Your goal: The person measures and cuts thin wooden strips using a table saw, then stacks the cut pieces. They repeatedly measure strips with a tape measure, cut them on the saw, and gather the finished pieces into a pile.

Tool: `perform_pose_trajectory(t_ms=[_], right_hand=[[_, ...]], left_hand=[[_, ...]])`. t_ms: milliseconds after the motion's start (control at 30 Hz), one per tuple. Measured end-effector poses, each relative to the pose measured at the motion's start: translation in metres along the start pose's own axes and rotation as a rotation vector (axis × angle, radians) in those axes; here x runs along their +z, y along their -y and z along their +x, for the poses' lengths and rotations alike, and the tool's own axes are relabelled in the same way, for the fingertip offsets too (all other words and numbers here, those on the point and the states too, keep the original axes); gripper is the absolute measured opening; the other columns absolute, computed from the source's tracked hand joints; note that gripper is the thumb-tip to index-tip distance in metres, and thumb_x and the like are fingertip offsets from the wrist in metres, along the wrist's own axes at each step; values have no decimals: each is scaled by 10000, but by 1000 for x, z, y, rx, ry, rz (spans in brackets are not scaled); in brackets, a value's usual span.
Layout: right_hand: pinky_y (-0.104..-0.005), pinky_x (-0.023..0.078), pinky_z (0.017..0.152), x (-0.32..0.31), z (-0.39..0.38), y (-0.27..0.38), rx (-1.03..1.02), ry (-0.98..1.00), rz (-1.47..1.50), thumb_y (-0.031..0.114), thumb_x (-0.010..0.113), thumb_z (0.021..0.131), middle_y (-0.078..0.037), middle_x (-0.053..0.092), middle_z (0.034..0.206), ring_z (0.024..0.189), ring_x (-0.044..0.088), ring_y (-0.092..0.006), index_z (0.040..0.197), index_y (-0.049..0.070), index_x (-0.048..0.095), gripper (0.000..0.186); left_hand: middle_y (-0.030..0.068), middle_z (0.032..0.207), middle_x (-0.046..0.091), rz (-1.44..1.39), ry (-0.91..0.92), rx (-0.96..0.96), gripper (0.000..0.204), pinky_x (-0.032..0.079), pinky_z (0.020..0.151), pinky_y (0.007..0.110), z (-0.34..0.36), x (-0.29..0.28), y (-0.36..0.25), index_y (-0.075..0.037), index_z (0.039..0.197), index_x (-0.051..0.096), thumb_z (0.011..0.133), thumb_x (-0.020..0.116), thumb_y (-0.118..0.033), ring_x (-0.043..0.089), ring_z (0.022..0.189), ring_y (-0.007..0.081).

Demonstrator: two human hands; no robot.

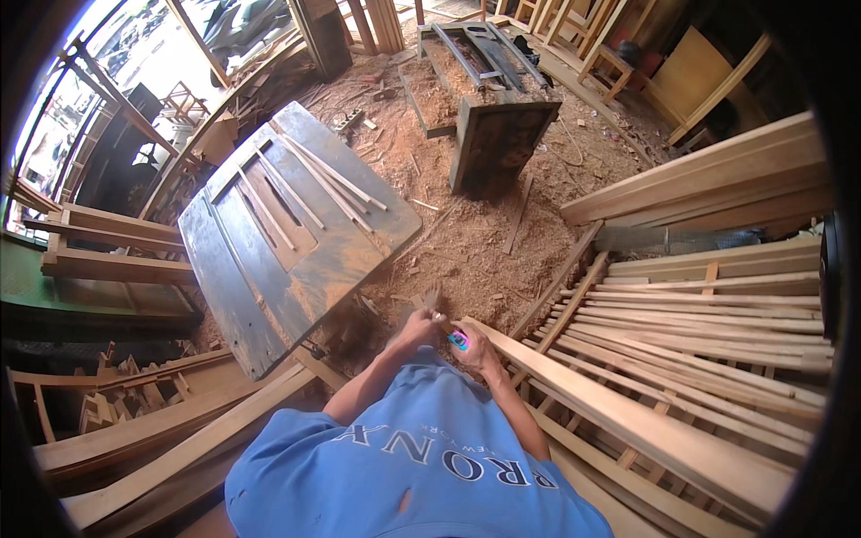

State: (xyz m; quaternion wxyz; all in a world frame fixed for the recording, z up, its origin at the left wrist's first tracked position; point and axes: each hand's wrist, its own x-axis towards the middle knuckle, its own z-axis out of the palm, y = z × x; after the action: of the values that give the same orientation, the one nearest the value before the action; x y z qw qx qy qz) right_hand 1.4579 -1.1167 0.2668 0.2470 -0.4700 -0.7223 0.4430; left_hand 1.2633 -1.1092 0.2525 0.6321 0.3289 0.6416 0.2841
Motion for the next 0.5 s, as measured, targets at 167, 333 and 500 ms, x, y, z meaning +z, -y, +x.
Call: perform_pose_trajectory(t_ms=[167,333,500], right_hand=[[-436,520,848,-50,63,-54,103,-179,-137,137,658,788,-219,635,1046,969,637,-383,1205,38,596,434],[-452,525,843,-107,151,-76,75,-324,-193,135,687,777,-217,633,1042,955,645,-366,1221,-2,572,479],[-454,521,814,-137,263,-64,96,-267,-186,121,697,791,-193,643,1026,919,641,-365,1288,5,512,544]], left_hand=[[39,716,559,-172,-132,306,281,426,550,284,137,-78,-153,-46,857,553,913,682,-289,531,637,128],[41,765,593,136,-194,495,360,452,589,329,229,-109,-260,-4,955,601,925,666,-357,543,632,153],[160,797,675,236,-84,278,383,511,726,415,277,-75,-260,-24,929,651,895,660,-405,661,789,252]])
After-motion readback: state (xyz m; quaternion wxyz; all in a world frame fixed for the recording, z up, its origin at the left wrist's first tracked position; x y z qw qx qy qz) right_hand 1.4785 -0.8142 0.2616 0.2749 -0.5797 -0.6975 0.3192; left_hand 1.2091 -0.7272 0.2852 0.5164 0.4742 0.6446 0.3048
